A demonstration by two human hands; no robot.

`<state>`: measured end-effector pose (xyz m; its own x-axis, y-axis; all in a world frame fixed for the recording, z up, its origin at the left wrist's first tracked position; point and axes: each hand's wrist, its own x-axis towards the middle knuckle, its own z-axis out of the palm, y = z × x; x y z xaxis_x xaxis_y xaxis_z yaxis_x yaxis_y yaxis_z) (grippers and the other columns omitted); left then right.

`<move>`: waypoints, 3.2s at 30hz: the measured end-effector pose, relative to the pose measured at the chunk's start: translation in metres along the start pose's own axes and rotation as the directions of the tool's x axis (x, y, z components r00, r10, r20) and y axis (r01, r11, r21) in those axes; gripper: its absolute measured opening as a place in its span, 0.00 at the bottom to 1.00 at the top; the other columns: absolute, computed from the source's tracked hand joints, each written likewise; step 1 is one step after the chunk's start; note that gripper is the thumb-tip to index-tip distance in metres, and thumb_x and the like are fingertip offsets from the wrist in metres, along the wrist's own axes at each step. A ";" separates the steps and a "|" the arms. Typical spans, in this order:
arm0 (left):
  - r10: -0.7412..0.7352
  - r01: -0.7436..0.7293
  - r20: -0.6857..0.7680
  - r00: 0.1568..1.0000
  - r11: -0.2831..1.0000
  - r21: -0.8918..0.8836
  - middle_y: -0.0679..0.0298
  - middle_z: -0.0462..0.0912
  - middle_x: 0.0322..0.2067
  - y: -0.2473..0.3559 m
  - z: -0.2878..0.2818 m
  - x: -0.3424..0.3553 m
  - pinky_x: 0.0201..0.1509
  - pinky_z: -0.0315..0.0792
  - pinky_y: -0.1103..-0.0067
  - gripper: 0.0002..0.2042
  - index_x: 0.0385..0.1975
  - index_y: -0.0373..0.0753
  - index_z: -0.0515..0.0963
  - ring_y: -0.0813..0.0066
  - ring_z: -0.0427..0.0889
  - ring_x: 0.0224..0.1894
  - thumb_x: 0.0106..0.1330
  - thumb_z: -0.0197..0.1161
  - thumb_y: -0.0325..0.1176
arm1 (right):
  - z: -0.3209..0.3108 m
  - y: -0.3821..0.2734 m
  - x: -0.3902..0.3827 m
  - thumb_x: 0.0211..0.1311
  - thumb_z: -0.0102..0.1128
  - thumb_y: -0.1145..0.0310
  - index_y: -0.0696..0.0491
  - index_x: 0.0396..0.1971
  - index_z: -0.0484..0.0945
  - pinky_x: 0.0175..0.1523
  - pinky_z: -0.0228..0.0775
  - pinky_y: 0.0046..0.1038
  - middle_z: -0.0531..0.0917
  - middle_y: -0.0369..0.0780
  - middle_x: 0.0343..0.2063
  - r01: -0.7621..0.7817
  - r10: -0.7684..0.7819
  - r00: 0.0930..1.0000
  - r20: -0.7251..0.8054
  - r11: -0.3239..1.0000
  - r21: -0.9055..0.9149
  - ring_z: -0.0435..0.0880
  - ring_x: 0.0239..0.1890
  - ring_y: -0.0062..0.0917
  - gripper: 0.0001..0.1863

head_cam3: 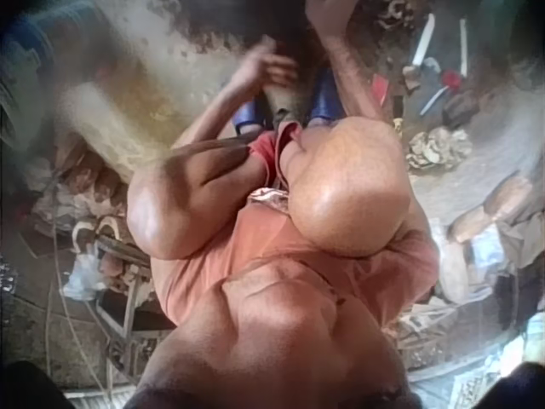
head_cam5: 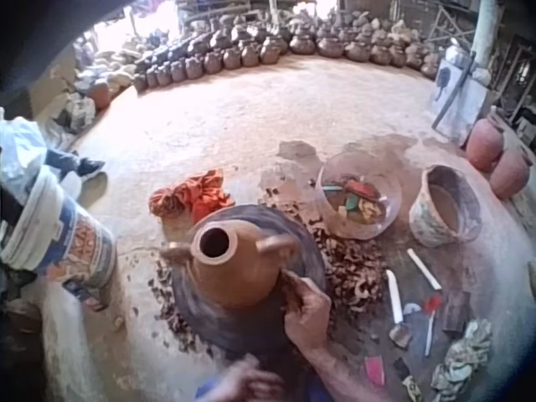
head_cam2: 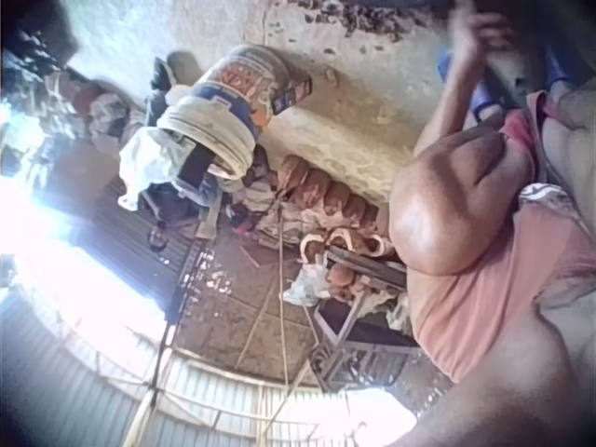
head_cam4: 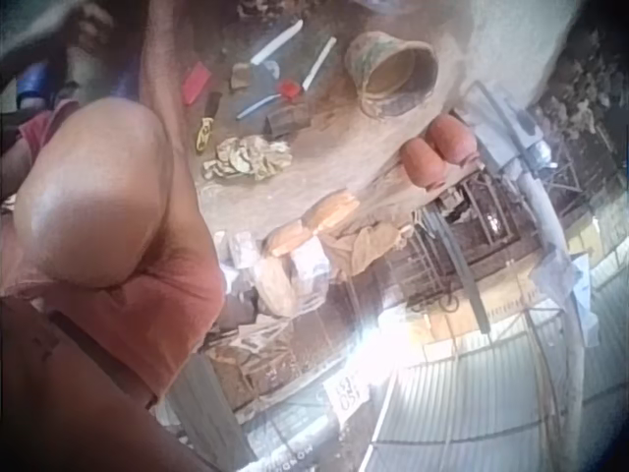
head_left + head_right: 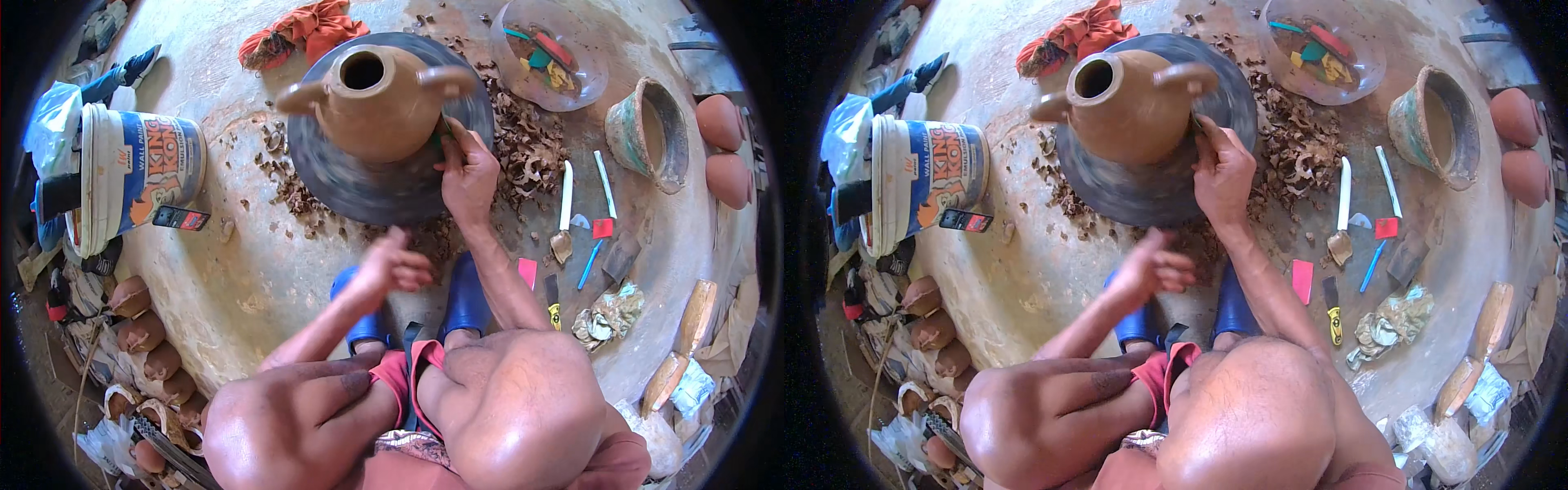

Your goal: The person finishes a clay pot by smoothing the surfaces with a sponge and a scraper tool while rotating the pot on a manual wheel.

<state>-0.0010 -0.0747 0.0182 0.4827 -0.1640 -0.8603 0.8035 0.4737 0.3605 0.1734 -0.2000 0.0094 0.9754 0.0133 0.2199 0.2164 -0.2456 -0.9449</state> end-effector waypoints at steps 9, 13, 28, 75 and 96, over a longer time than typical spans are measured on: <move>0.476 -0.554 -0.704 0.528 0.821 0.140 0.49 0.85 0.52 0.052 -0.076 0.061 0.47 0.82 0.75 0.40 0.54 0.31 0.79 0.69 0.87 0.42 0.78 0.44 0.70 | 0.014 -0.018 -0.008 0.73 0.60 0.79 0.56 0.57 0.85 0.31 0.80 0.25 0.86 0.39 0.37 -0.053 0.051 0.998 0.034 0.997 0.057 0.83 0.29 0.19 0.16; -0.114 0.107 0.223 0.968 0.993 0.043 0.44 0.86 0.51 0.000 0.013 0.004 0.44 0.83 0.66 0.44 0.74 0.41 0.61 0.57 0.90 0.39 0.74 0.47 0.74 | -0.006 -0.004 -0.008 0.74 0.59 0.79 0.58 0.58 0.85 0.34 0.85 0.23 0.88 0.38 0.44 -0.075 0.075 0.996 0.058 0.997 0.004 0.86 0.36 0.17 0.16; -0.058 0.065 0.147 0.987 0.997 -0.044 0.48 0.88 0.48 -0.006 0.009 0.017 0.41 0.83 0.69 0.43 0.72 0.36 0.63 0.57 0.90 0.40 0.76 0.46 0.71 | 0.001 -0.010 -0.012 0.70 0.60 0.82 0.56 0.54 0.86 0.31 0.75 0.29 0.86 0.44 0.34 -0.084 0.084 0.996 0.014 0.995 0.048 0.83 0.26 0.25 0.16; -0.017 0.011 0.090 0.996 0.998 0.058 0.46 0.84 0.54 -0.011 -0.001 0.008 0.50 0.82 0.65 0.43 0.78 0.43 0.53 0.52 0.89 0.51 0.76 0.50 0.69 | 0.001 -0.008 -0.013 0.66 0.62 0.82 0.55 0.53 0.86 0.41 0.78 0.34 0.86 0.48 0.37 -0.006 0.007 1.000 -0.007 0.999 0.041 0.88 0.35 0.40 0.17; 0.426 -0.466 -0.445 0.787 0.885 0.023 0.65 0.49 0.82 0.090 -0.127 0.034 0.67 0.65 0.54 0.41 0.83 0.67 0.43 0.56 0.63 0.76 0.76 0.54 0.66 | 0.006 -0.014 -0.019 0.64 0.63 0.82 0.53 0.50 0.86 0.44 0.80 0.41 0.86 0.48 0.39 0.001 0.004 0.998 -0.069 0.997 0.082 0.88 0.41 0.48 0.16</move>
<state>0.0439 0.0719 -0.0247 0.5674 0.4582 -0.6842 0.4939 0.4755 0.7280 0.1522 -0.1911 0.0172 0.9712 -0.0544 0.2319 0.2203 -0.1650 -0.9614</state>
